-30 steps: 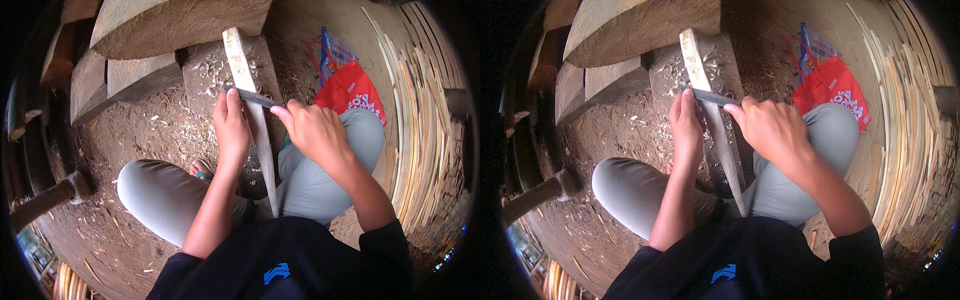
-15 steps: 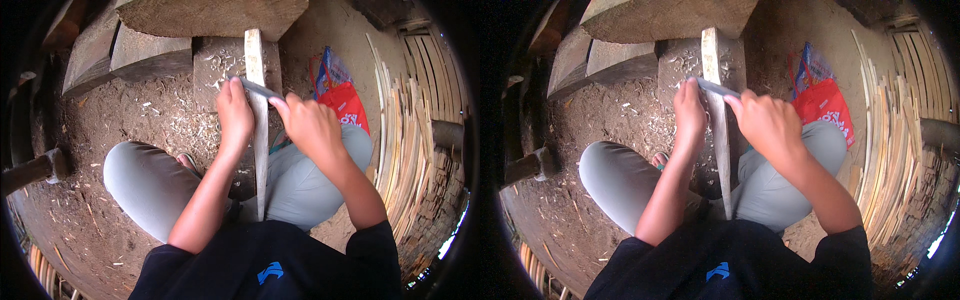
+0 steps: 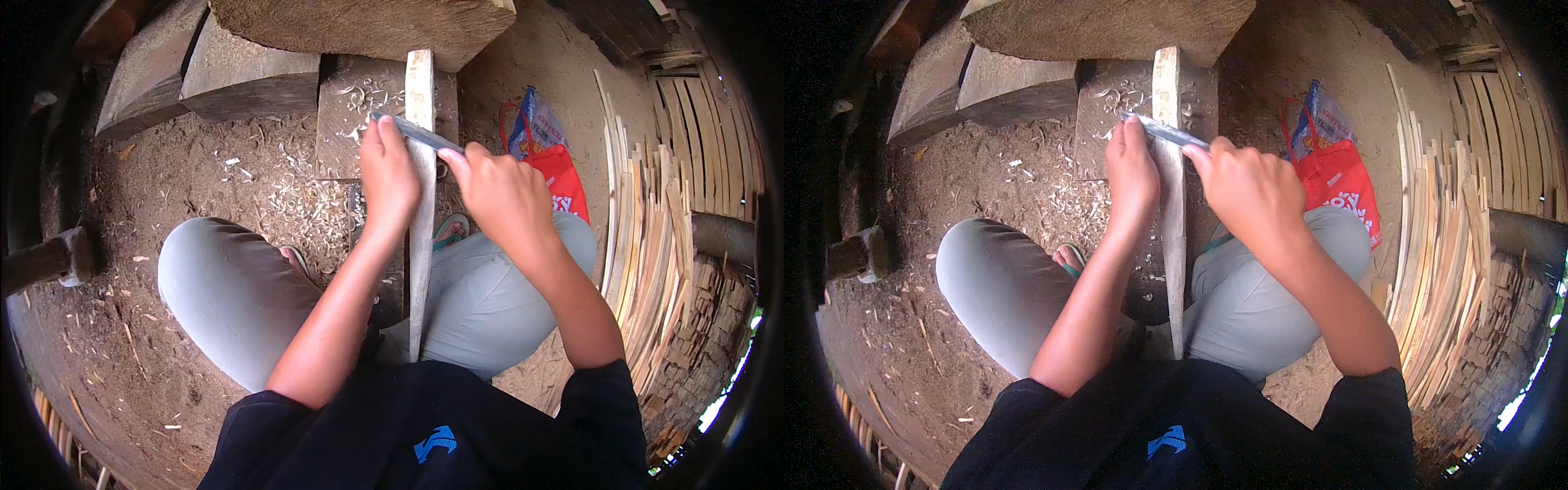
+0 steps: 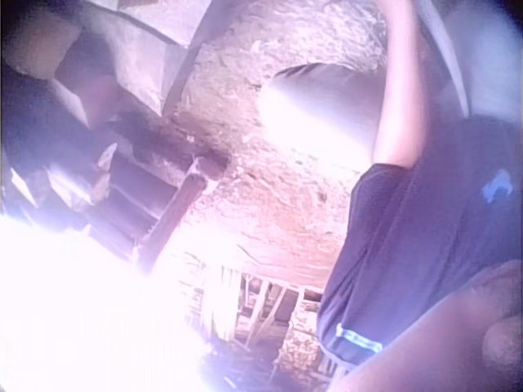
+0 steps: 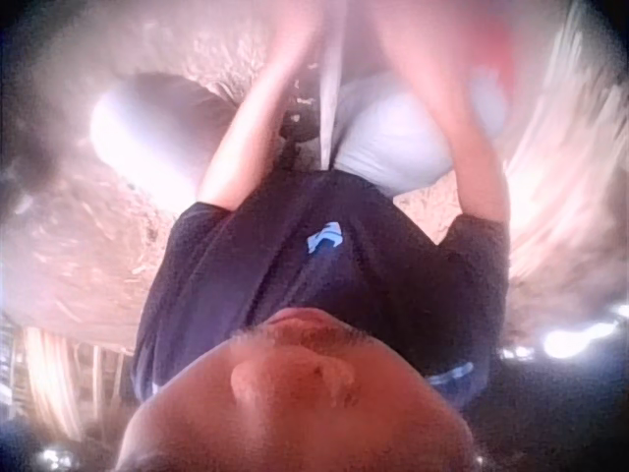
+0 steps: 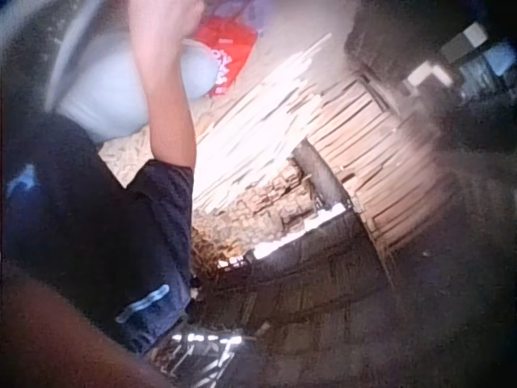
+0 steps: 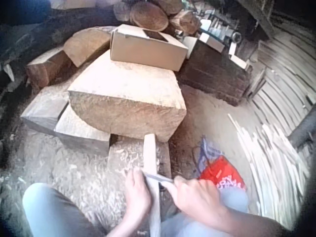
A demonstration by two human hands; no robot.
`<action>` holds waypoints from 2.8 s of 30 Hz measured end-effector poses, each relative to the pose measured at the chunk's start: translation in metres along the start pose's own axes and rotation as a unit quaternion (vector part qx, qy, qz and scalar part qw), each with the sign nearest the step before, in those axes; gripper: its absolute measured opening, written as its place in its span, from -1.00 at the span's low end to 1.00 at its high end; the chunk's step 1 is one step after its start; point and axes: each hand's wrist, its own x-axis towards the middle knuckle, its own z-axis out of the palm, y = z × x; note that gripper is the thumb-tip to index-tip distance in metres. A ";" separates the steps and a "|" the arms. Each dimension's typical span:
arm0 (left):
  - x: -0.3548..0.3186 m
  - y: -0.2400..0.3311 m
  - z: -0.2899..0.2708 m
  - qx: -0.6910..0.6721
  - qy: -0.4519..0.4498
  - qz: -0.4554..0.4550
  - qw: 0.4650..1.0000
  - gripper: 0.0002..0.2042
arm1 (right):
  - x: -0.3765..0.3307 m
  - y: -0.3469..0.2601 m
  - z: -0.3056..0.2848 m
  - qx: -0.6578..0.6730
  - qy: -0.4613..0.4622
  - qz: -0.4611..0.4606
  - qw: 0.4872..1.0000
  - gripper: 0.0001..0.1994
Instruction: The person sits on the ground and uses a knife to shave a long piece of wood, removing thin strips of wood. The person holds the wood with the left hand and shaves with the right hand, then inspects the finished piece.
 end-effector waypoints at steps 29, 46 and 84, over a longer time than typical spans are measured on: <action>-0.096 -0.009 -0.013 0.001 -0.081 -0.162 0.984 -0.67 | -0.013 0.021 -0.003 -0.022 -0.053 0.020 0.998 -0.53; -0.096 -0.009 -0.015 -0.052 -0.053 -0.170 0.983 -0.70 | -0.014 0.017 0.012 0.073 -0.080 0.032 0.994 -0.54; -0.096 -0.008 -0.009 -0.039 -0.062 -0.126 0.989 -0.74 | 0.032 0.020 0.011 0.095 -0.051 -0.009 0.994 -0.51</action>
